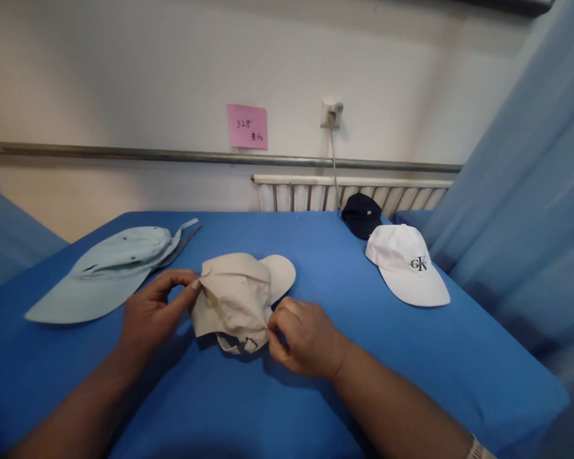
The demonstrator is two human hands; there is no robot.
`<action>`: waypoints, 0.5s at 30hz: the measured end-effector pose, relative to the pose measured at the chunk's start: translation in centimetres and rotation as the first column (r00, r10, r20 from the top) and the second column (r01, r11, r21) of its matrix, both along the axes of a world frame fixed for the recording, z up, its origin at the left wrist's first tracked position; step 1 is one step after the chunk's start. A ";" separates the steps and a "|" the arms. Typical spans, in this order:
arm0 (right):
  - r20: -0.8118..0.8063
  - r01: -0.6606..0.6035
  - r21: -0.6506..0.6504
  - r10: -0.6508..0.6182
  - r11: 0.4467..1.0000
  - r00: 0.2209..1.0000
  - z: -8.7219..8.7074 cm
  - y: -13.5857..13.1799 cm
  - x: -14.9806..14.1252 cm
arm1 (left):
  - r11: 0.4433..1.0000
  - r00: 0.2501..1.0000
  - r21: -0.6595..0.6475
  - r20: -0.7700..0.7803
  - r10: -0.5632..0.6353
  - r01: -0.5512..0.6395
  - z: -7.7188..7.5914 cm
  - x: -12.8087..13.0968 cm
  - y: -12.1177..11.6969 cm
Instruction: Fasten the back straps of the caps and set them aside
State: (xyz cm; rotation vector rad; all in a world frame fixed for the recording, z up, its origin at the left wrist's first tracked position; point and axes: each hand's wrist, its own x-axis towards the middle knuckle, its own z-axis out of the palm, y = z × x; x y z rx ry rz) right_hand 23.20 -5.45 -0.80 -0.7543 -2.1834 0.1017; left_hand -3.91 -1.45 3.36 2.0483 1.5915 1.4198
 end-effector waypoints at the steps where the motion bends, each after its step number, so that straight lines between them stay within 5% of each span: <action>1: 0.020 -0.025 0.001 0.024 1.000 1.000 0.1 -0.1 0.0 | 1.000 1.000 0.010 -0.006 -0.008 0.008 0.0 0.1 0.0; 4: 0.024 -0.066 -0.074 0.068 0.995 0.997 0.0 -0.2 -0.4 | 0.999 0.999 0.019 -0.018 -0.049 0.049 -0.1 0.4 -0.2; 15: -0.015 0.084 -0.265 -0.091 0.961 0.996 -0.9 0.1 -2.1 | 0.986 0.983 0.008 -0.080 -0.164 0.165 -0.2 1.0 -0.5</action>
